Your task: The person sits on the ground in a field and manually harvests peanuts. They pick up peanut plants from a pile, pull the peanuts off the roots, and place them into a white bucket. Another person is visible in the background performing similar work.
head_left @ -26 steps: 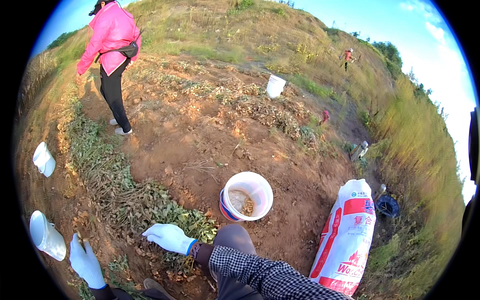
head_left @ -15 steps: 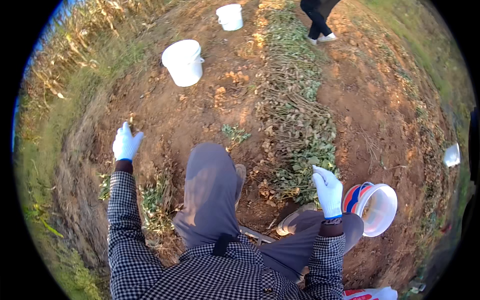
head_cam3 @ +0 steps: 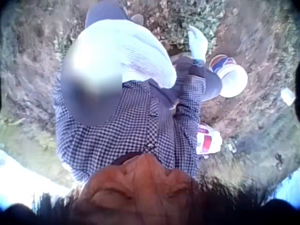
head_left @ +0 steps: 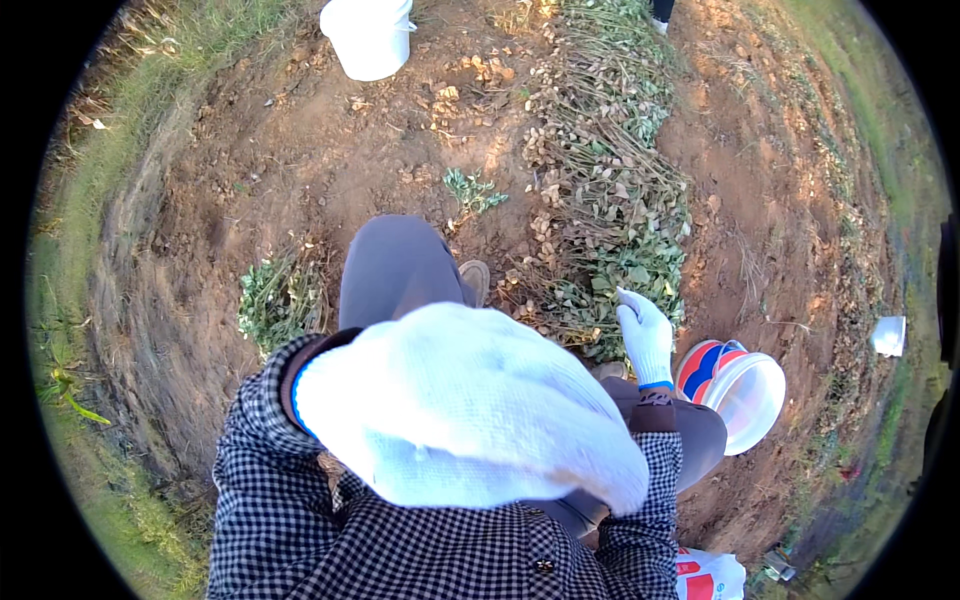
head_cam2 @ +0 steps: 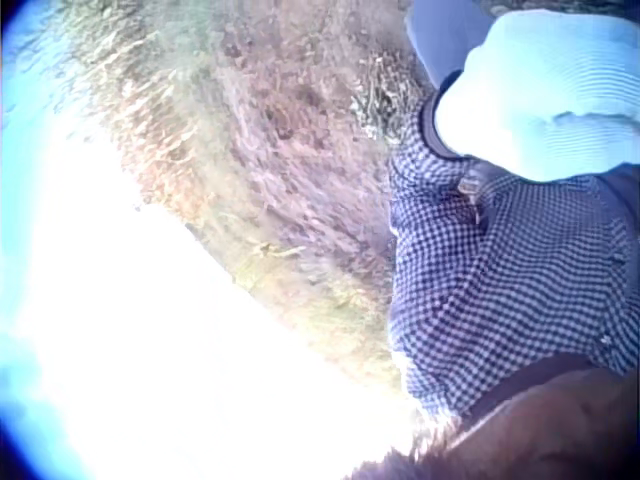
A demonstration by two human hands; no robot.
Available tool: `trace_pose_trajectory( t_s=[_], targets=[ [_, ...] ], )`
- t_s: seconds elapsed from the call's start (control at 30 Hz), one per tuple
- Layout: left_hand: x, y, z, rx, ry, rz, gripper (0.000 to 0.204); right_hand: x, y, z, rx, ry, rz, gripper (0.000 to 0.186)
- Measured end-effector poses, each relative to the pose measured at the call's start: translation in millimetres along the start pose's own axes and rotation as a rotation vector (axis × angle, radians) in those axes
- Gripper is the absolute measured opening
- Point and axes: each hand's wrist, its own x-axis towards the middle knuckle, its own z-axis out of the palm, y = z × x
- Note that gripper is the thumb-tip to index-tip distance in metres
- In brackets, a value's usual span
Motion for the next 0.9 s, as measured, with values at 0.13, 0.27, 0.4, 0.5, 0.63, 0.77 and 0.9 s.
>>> trace_pose_trajectory(
  t_s=[0.13, 0.27, 0.4, 0.5, 0.63, 0.77, 0.9],
  targets=[
    [9.0, -16.2, 73.0, -0.516, 0.120, 0.421, 0.029, 8.7, 25.9, 53.6, -0.519, -0.321, 0.094, 0.048],
    [15.3, -23.2, 75.4, -0.514, 0.219, 0.527, 0.030, 5.7, 84.9, 103.1, -0.698, -0.338, -0.110, 0.062],
    [0.8, -34.3, 71.1, -0.457, 0.356, 0.506, 0.028, 10.0, 106.7, 131.2, -0.928, -0.339, -0.276, 0.064],
    [-9.2, -42.2, 40.7, -0.466, 0.250, 0.389, 0.025, 13.8, 115.2, 134.8, -0.984, -0.214, -0.340, 0.054],
    [-20.7, -53.4, 9.9, -0.192, 0.163, 0.114, 0.027, 23.3, 120.8, 129.5, -1.027, -0.299, -0.241, 0.031],
    [-32.3, -59.8, -2.1, 0.432, 0.226, -0.161, 0.028, 46.8, 91.6, 91.4, -0.978, -0.494, -0.019, 0.024],
    [-34.9, -57.6, 5.6, 0.054, 0.700, -0.495, 0.020, 71.8, 12.4, 14.5, -0.787, -0.337, 0.072, 0.031]
  ],
)
